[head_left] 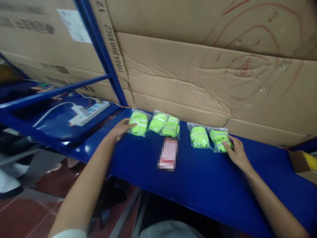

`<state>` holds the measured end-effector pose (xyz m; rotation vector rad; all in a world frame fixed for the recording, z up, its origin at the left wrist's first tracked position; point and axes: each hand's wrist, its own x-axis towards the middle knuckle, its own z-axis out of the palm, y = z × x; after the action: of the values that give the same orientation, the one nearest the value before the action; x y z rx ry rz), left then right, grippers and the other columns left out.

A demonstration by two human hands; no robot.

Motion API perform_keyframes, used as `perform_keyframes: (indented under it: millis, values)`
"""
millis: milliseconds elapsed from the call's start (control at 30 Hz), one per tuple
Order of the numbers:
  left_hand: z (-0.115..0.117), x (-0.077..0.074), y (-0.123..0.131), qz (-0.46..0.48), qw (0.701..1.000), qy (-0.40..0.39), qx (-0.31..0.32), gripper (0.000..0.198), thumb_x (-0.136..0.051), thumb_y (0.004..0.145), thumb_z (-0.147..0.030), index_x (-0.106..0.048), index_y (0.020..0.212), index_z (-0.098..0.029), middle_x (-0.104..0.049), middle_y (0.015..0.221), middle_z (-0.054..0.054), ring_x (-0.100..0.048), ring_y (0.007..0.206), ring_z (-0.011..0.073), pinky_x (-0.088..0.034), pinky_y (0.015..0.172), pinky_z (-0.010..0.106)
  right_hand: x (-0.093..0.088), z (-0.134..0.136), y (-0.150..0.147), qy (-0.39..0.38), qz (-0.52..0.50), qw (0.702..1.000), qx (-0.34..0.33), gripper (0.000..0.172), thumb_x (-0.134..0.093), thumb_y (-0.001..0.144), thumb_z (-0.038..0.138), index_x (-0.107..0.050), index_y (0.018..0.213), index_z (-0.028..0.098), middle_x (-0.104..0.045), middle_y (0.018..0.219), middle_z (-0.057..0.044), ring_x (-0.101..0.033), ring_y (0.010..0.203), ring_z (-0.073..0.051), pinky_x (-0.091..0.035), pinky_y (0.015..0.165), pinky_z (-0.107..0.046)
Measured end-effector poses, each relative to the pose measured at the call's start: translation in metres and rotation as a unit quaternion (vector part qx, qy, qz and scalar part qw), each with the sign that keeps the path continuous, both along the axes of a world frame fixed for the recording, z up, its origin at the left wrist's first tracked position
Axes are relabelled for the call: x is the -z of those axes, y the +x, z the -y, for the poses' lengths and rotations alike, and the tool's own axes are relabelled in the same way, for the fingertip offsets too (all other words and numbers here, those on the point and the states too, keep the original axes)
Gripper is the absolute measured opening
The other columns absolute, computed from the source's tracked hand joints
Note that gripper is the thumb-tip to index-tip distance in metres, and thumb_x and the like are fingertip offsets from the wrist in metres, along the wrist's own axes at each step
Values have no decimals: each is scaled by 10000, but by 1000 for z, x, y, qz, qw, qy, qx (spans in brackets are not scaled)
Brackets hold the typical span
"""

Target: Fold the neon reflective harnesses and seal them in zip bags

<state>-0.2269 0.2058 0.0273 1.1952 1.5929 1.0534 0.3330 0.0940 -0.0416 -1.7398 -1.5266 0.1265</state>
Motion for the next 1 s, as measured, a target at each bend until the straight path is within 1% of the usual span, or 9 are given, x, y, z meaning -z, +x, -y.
perform_keyframes:
  millis: [100,233,367,500,567,633,733,833,1000]
  values:
    - [6,-2,3,52,998,32,-9,693,-874,769,-475,-497,1261,-165,-712,871,-68,-624,762,86,-506,739,216,7,6,-18,-59,8,998,4,874,-454,898,783,-502,1462,117,-444,1543,-244,-350,1510,-348,-266,1264,-507]
    - [21,-17,13,112,988,98,-43,633,-861,794,-399,-475,1264,-224,-705,887,-131,-619,771,48,-514,764,178,10,-8,-31,-85,-1,996,18,1009,-398,886,840,-387,1554,84,-346,1618,-261,-252,1566,-363,-256,1270,-516]
    - [45,-40,39,180,970,154,-59,757,-959,592,-367,-572,1224,-213,-728,938,-68,-643,753,84,-542,685,189,8,-16,-38,-105,-8,994,29,1000,-301,914,840,-376,1564,85,-331,1626,-270,-231,1573,-381,-256,1250,-583]
    - [78,-62,83,255,957,139,11,727,-978,568,-298,-661,1216,-203,-758,989,18,-686,755,133,-580,670,215,-7,10,-66,-33,102,993,42,845,-445,966,704,-319,1607,167,-146,1709,-225,-110,1598,-398,-109,1240,-687]
    - [91,-69,104,278,949,141,41,680,-967,610,-277,-675,1221,-215,-764,1045,36,-707,799,146,-597,687,212,-16,24,-81,7,217,976,-31,700,-518,996,577,-378,1586,227,-227,1701,-181,-191,1586,-365,-110,1258,-647]
    - [98,-73,121,291,942,159,59,648,-958,632,-254,-685,1219,-221,-767,1067,35,-719,846,153,-603,693,199,-24,30,-84,-7,257,961,-101,611,-559,1004,462,-431,1564,256,-307,1679,-153,-243,1573,-355,-144,1262,-626]
    - [95,-74,139,311,927,195,73,637,-955,632,-211,-692,1213,-214,-773,1040,25,-726,863,151,-612,710,195,-31,24,-59,-40,130,981,-140,599,-705,902,388,-559,1469,264,-462,1592,-143,-398,1496,-367,-286,1233,-591]
    - [81,-73,148,322,923,193,84,637,-951,632,-190,-691,1213,-201,-779,1022,31,-729,842,159,-623,709,218,-28,16,-22,-15,-3,996,-88,505,-723,866,412,-635,1339,256,-614,1424,-129,-554,1356,-335,-409,1175,-546]
    - [61,-67,157,344,914,194,96,582,-939,654,-185,-701,1185,-189,-775,997,35,-707,760,138,-595,632,199,-3,26,1,47,-112,991,54,636,-476,981,636,-372,1465,237,-668,1243,-138,-703,1067,-265,-608,905,-490]
